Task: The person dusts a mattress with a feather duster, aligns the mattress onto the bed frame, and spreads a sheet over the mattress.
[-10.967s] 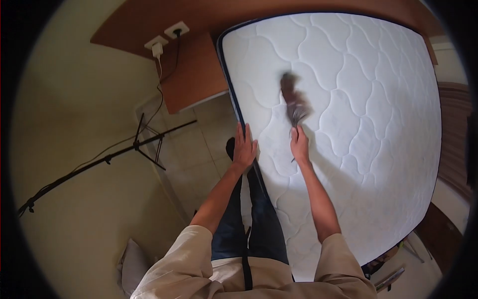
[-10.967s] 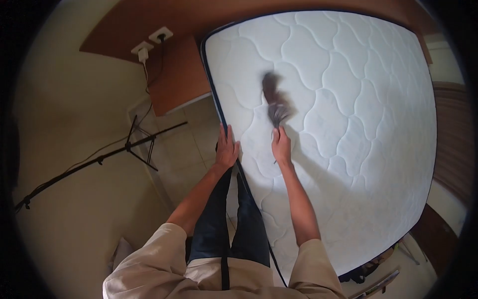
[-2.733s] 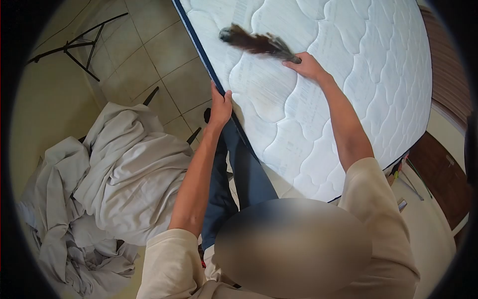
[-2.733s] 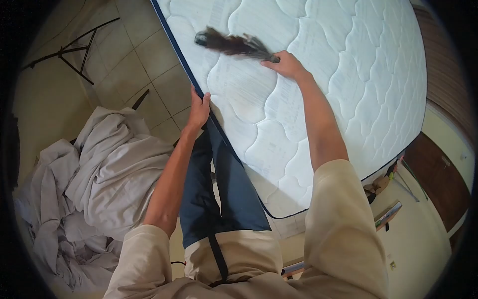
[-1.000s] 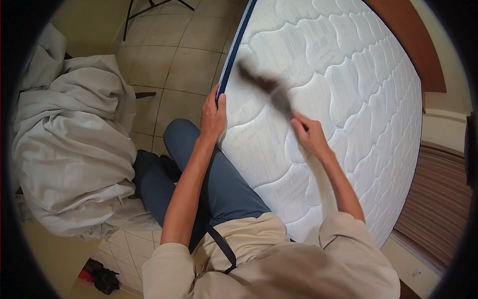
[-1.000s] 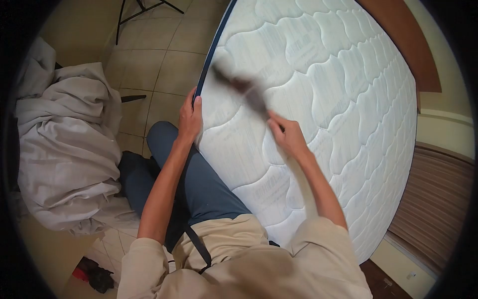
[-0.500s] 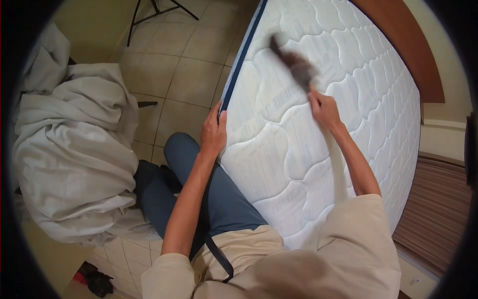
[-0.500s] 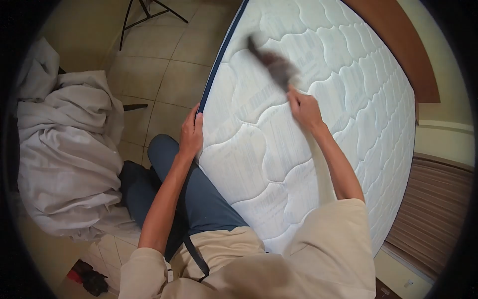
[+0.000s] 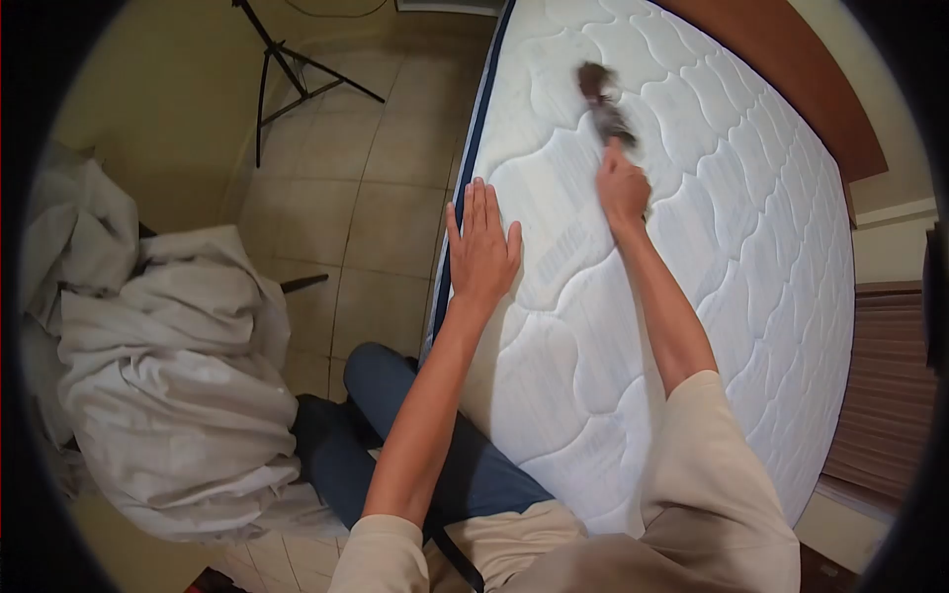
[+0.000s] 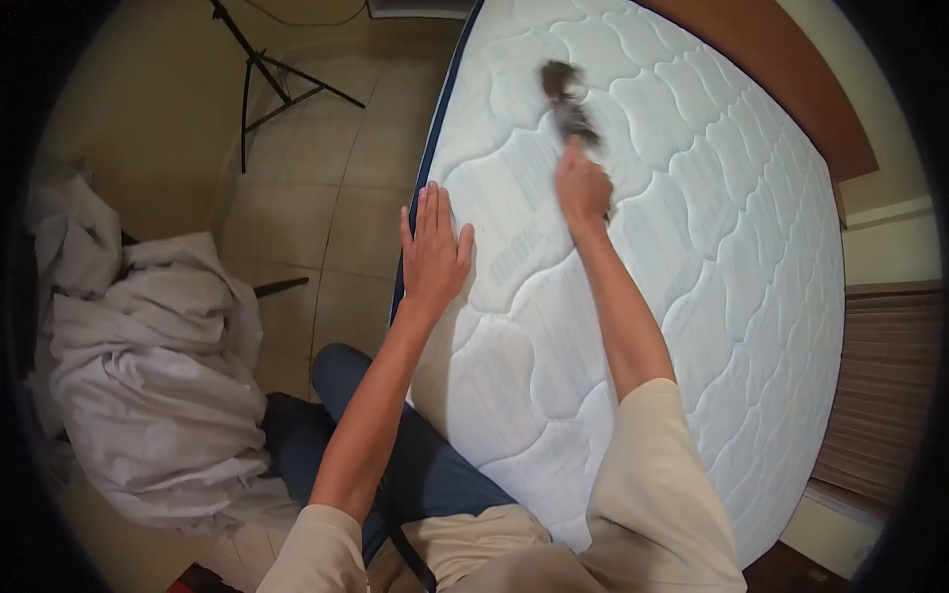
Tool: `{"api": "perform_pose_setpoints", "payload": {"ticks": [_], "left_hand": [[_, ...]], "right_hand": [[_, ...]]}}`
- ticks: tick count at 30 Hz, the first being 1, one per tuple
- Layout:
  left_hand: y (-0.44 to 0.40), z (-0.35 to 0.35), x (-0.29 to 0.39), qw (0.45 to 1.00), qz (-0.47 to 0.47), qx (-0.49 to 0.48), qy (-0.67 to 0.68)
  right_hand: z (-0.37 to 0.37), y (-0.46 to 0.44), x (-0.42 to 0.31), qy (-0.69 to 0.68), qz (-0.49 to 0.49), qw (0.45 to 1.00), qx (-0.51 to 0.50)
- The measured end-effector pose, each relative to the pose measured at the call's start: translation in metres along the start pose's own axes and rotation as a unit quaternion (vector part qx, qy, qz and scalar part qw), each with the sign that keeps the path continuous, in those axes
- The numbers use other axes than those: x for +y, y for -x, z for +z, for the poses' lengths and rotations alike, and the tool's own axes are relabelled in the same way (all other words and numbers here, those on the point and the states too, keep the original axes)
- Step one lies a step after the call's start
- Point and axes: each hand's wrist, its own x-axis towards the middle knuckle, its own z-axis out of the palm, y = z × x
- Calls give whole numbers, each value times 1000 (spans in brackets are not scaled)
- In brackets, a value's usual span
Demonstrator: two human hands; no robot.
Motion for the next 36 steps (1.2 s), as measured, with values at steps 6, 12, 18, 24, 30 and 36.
{"api": "perform_pose_setpoints", "payload": {"ticks": [6, 12, 18, 24, 30, 36], "left_hand": [[-19, 13, -5, 999, 19, 14, -29], [-22, 7, -1, 1000, 0, 7, 0], [-20, 9, -1, 1000, -10, 0, 14], [-20, 9, -3, 999, -15, 2, 38], [-17, 13, -9, 998, -8, 26, 65], [-14, 15, -13, 997, 20, 45, 57]], "right_hand": [[5, -34, 12, -22, -2, 999, -26], [11, -84, 14, -61, -198, 969, -136], [22, -136, 5, -67, -71, 988, -120], [43, -117, 26, -66, 20, 997, -27], [-54, -21, 23, -131, 100, 984, -72], [-123, 119, 0, -152, 4, 973, -176]]}}
